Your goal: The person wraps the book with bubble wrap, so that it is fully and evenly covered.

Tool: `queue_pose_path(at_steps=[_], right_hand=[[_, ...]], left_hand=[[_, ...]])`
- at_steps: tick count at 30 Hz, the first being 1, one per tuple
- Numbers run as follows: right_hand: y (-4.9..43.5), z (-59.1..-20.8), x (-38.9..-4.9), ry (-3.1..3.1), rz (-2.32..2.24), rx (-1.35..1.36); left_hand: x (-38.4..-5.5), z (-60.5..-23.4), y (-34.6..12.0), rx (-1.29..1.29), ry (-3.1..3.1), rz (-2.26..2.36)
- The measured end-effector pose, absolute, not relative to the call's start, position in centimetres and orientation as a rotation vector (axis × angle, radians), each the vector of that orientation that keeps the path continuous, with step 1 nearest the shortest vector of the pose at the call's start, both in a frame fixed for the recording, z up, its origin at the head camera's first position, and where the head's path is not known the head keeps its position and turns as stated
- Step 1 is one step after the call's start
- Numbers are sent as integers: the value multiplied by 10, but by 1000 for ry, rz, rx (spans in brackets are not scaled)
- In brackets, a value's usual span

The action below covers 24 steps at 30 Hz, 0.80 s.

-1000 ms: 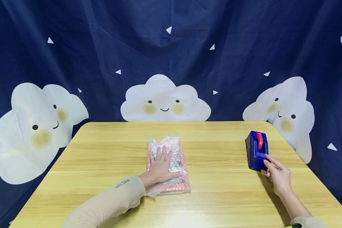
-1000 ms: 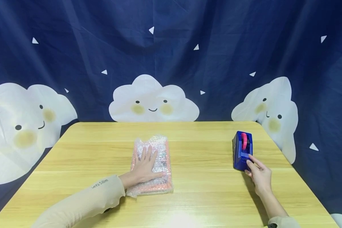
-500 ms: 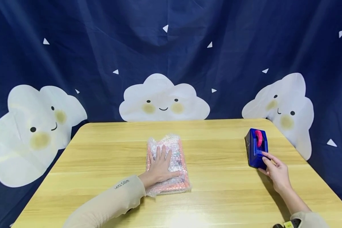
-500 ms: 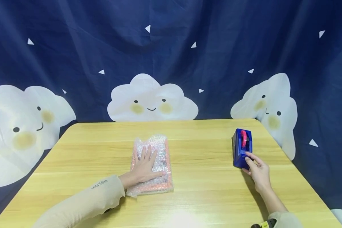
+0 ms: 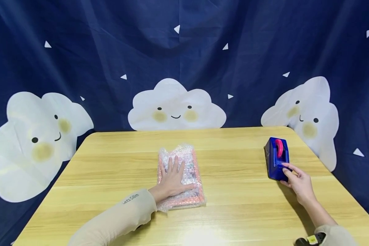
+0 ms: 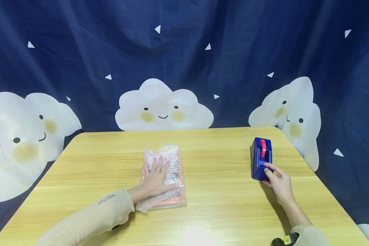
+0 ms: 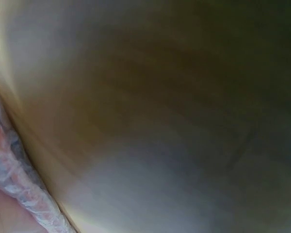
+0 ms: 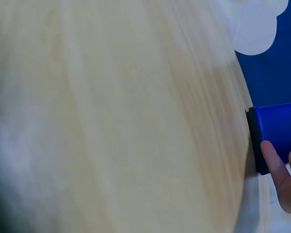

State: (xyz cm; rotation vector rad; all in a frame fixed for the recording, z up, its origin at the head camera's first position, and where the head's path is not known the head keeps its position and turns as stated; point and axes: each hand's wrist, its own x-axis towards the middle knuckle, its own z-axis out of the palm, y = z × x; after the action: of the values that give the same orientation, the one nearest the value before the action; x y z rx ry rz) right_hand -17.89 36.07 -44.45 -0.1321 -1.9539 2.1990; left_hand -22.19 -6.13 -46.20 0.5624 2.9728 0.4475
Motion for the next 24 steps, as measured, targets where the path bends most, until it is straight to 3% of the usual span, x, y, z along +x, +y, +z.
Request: queue_pose_path(at_steps=[24], right_hand=[[362,-436,-177,-2136,2067,-161]], left_hand=[[-222,-462,-62,585,2982,430]])
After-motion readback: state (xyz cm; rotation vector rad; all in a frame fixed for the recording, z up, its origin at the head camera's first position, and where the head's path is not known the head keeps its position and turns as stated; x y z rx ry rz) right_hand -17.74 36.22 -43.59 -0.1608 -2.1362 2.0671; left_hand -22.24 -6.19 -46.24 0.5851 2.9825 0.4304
